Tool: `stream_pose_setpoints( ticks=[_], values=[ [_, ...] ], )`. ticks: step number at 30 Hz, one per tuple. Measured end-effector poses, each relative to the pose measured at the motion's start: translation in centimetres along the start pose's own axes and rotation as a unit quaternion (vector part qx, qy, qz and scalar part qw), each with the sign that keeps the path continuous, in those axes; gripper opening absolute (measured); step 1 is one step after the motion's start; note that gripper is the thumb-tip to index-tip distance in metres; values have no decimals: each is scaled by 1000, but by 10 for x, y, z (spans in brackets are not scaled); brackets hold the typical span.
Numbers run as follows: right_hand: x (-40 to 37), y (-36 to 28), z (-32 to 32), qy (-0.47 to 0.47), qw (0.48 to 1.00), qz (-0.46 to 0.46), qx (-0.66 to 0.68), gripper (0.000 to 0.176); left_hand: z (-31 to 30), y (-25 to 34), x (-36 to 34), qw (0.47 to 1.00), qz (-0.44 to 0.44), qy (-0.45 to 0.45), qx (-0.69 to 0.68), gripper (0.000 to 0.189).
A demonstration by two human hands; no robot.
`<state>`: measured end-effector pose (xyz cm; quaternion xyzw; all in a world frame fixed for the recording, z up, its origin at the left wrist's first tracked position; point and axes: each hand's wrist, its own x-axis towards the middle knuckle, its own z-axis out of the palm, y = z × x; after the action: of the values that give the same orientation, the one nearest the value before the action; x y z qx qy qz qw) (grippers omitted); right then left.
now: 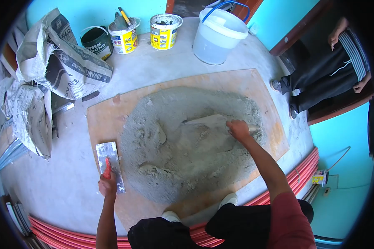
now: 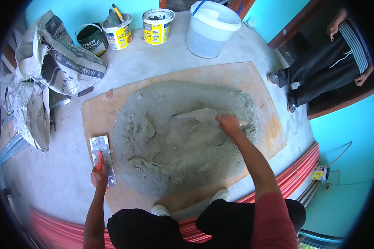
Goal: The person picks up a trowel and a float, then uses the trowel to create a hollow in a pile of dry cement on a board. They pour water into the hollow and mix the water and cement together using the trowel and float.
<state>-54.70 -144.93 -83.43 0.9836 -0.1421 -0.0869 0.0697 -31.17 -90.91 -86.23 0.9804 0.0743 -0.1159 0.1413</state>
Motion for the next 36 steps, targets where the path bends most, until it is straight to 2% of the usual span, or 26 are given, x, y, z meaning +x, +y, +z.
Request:
stream_pose_setpoints(
  ticks=[7, 13, 17, 20, 21, 24, 27, 29, 30, 33, 34, 36],
  values=[
    [65, -23, -1, 41, 998, -32, 23, 27, 0, 3, -2, 1000, 11, 18, -6, 46],
    [91, -13, -10, 7, 999, 33, -6, 29, 6, -3, 1, 999, 25, 13, -16, 42],
    [76, 19, -4, 35, 999, 3, 13, 28, 6, -3, -1, 999, 31, 20, -24, 42],
    [37, 33, -16, 46, 999, 27, 10, 27, 12, -11, 4, 998, 38, 37, -26, 41],
    [25, 34, -16, 21, 999, 33, 2, 28, 13, -10, 2, 998, 41, 44, -25, 41],
    [-8, 43, -11, -35, 997, 69, -16, 29, 5, -2, -1, 999, 35, 22, -12, 40],
    [-12, 49, 2, -53, 992, 112, -23, 30, 11, -7, 0, 996, 67, 60, -12, 40],
    [-17, 52, 7, -61, 986, 151, -30, 30, 6, -5, 0, 998, 52, 28, -9, 41],
    [-21, 55, 9, -73, 982, 172, -18, 30, 3, -1, -2, 999, 45, 11, -8, 41],
    [-20, 68, 14, -94, 969, 229, 9, 31, 9, -5, 0, 997, 63, 35, -11, 41],
    [-21, 71, 17, -101, 965, 243, 15, 33, 8, -5, 1, 999, 49, 6, -18, 45],
    [-23, 75, 17, -112, 958, 264, 25, 36, 10, -6, 1, 998, 58, 25, -4, 41]
  ],
)
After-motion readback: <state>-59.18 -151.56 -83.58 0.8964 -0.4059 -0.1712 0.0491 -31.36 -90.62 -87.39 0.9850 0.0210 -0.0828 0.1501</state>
